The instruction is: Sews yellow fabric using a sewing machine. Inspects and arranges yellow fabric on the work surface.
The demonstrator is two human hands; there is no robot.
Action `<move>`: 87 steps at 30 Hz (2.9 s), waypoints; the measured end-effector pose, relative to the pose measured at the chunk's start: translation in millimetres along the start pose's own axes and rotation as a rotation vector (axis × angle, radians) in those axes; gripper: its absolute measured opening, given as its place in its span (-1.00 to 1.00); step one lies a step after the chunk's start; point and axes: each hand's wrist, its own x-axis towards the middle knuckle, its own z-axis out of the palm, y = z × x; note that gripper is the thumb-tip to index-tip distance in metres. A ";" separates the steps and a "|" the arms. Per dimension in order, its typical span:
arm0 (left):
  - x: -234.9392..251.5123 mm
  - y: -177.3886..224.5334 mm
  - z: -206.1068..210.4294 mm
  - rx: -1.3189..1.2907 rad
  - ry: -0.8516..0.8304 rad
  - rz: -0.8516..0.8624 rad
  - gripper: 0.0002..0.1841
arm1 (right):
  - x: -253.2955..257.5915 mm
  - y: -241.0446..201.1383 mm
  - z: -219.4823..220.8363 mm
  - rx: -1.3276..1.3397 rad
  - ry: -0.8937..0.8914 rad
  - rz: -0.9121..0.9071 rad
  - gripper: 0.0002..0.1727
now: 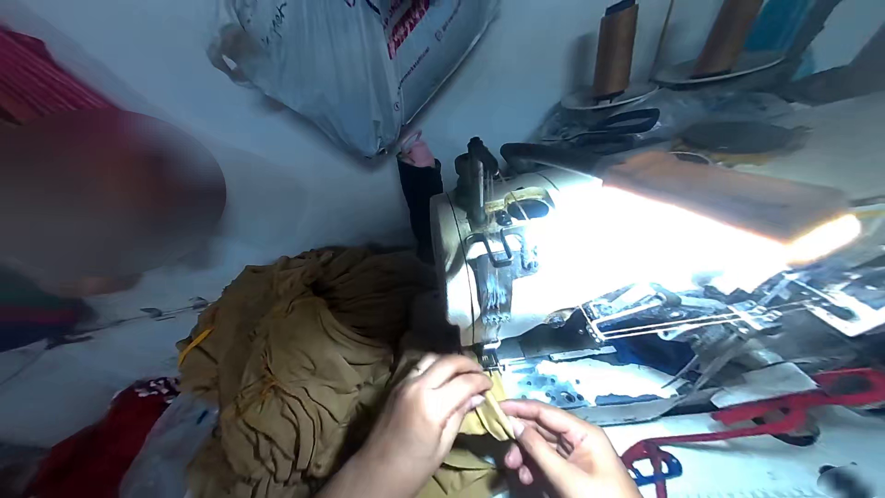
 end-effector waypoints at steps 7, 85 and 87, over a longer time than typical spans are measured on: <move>20.3 -5.7 -24.7 -0.075 -0.180 -0.032 -0.75 | 6.1 -10.9 -8.7 -0.180 -0.117 -0.039 -0.75; 51.2 26.9 -61.2 0.607 -0.583 0.232 -0.91 | 39.3 8.7 -16.1 -0.401 -0.200 -0.492 -0.86; 49.5 31.5 -61.9 0.600 -0.571 0.239 -0.91 | 37.4 7.4 -14.7 -0.438 -0.163 -0.526 -0.87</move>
